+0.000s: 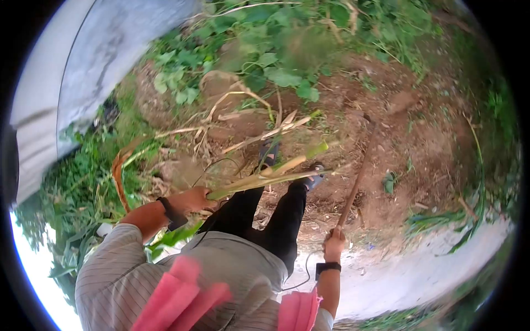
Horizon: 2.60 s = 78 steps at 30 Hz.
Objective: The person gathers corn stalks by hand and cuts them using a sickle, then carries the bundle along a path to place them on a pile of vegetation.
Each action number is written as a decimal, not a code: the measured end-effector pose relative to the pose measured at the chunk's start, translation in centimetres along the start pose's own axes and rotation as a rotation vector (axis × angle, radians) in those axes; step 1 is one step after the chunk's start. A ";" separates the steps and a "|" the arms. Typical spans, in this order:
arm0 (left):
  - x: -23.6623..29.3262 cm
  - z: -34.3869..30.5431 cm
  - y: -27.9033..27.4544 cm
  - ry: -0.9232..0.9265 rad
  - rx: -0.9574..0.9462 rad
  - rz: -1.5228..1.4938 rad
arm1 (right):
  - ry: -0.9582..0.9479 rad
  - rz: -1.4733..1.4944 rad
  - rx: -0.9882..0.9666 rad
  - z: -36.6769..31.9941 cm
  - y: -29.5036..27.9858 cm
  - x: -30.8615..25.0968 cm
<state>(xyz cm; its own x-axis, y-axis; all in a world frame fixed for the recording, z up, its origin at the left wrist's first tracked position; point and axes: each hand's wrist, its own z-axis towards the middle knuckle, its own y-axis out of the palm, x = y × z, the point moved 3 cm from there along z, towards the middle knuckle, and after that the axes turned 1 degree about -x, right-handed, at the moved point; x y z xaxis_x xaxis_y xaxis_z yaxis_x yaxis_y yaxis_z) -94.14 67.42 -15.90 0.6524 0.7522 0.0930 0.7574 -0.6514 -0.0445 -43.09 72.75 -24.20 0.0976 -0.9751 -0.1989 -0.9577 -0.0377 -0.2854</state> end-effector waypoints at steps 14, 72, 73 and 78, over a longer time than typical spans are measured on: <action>-9.8 -3.5 13.3 0.037 0.156 -0.078 | -1.065 -1.314 -0.158 -4.9 14.0 -19.4; -20.3 27.2 -7.8 0.125 0.492 0.042 | -0.629 -1.397 -0.395 -16.7 17.4 -7.9; -20.9 25.8 -8.6 0.112 0.498 0.049 | -0.622 -1.371 -0.383 -17.2 17.7 -8.1; -24.8 18.3 -11.6 0.017 0.547 0.053 | -0.605 -1.192 -0.317 -20.8 19.6 -9.1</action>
<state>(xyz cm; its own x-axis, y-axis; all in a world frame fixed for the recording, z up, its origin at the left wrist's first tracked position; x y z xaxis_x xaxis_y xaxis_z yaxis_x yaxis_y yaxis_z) -118.60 58.16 -35.87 0.6930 0.7149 0.0926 0.6299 -0.5380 -0.5601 -68.36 76.29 -8.44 0.9203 -0.0745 -0.3841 -0.2242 -0.9049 -0.3618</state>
